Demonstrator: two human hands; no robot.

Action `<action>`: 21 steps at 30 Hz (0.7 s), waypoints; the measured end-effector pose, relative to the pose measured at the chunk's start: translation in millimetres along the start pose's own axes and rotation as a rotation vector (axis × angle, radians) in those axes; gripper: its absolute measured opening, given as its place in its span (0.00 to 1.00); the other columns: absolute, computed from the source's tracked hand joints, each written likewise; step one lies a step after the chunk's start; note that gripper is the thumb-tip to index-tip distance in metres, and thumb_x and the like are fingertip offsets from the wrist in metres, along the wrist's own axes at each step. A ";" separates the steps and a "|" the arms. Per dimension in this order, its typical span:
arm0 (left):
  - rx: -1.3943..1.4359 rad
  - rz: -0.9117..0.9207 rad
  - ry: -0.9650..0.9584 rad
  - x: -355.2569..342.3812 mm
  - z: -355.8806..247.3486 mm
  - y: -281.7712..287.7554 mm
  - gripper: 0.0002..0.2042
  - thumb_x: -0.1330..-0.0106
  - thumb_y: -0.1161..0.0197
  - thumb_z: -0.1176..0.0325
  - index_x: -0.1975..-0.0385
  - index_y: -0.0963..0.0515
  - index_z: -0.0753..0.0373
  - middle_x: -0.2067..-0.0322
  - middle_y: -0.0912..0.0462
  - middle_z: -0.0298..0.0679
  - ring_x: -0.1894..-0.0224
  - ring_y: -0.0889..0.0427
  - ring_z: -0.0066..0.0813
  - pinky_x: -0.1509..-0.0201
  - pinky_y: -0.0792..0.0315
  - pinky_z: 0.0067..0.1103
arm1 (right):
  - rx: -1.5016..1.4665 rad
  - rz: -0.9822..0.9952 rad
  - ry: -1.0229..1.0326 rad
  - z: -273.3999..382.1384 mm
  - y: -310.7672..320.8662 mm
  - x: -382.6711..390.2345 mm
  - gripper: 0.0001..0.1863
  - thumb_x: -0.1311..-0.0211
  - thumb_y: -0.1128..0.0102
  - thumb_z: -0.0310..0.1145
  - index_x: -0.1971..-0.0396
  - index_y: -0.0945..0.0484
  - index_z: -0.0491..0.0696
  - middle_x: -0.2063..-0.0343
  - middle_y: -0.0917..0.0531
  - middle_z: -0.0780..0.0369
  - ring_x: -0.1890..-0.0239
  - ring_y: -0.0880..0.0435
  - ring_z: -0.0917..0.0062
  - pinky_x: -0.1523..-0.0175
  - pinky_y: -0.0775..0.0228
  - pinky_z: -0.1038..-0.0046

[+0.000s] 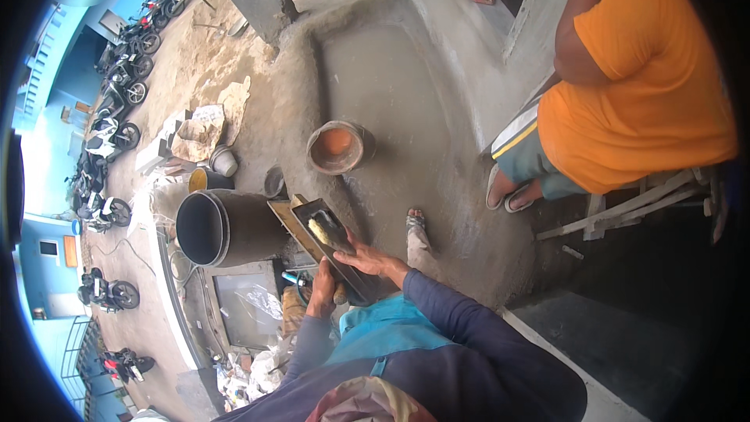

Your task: The person smooths a wet concrete floor using a trowel and a wooden float, then rinses buckets with a hose. The person works near a doorway in a cluttered construction area, handling tools and containers while another person stands nearby.

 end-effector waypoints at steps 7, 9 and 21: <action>-0.233 -0.001 -0.146 -86.3 -66.1 -80.5 0.34 0.16 0.60 0.45 0.44 0.18 0.75 0.51 0.12 0.51 0.47 0.15 0.37 0.43 0.24 0.32 | -0.097 -0.090 0.051 7.4 122.6 -41.5 0.51 0.22 0.45 0.61 0.18 0.54 0.39 0.20 0.43 0.46 0.17 0.46 0.58 0.16 0.53 0.63; -0.151 0.041 -0.148 -107.1 -93.2 -100.5 0.35 0.15 0.61 0.44 0.43 0.19 0.75 0.51 0.11 0.47 0.50 0.14 0.34 0.45 0.23 0.30 | -0.117 -0.122 0.111 26.9 155.4 -59.2 0.52 0.23 0.42 0.59 0.17 0.55 0.40 0.20 0.42 0.47 0.18 0.46 0.58 0.17 0.53 0.63; -0.394 -0.263 -0.483 -121.5 -265.5 -33.3 0.33 0.13 0.58 0.43 0.56 0.21 0.74 0.68 0.20 0.45 0.64 0.23 0.37 0.57 0.29 0.33 | -0.067 -0.026 0.357 152.2 162.6 -203.3 0.46 0.23 0.37 0.51 0.20 0.47 0.39 0.22 0.41 0.43 0.19 0.44 0.54 0.17 0.52 0.60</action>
Point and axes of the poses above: each hand's wrist, its own x-axis away from the middle knuckle, its own y-axis out of the back of the hand, z = x × y, the point moved 8 cm from there along -x, towards the middle knuckle
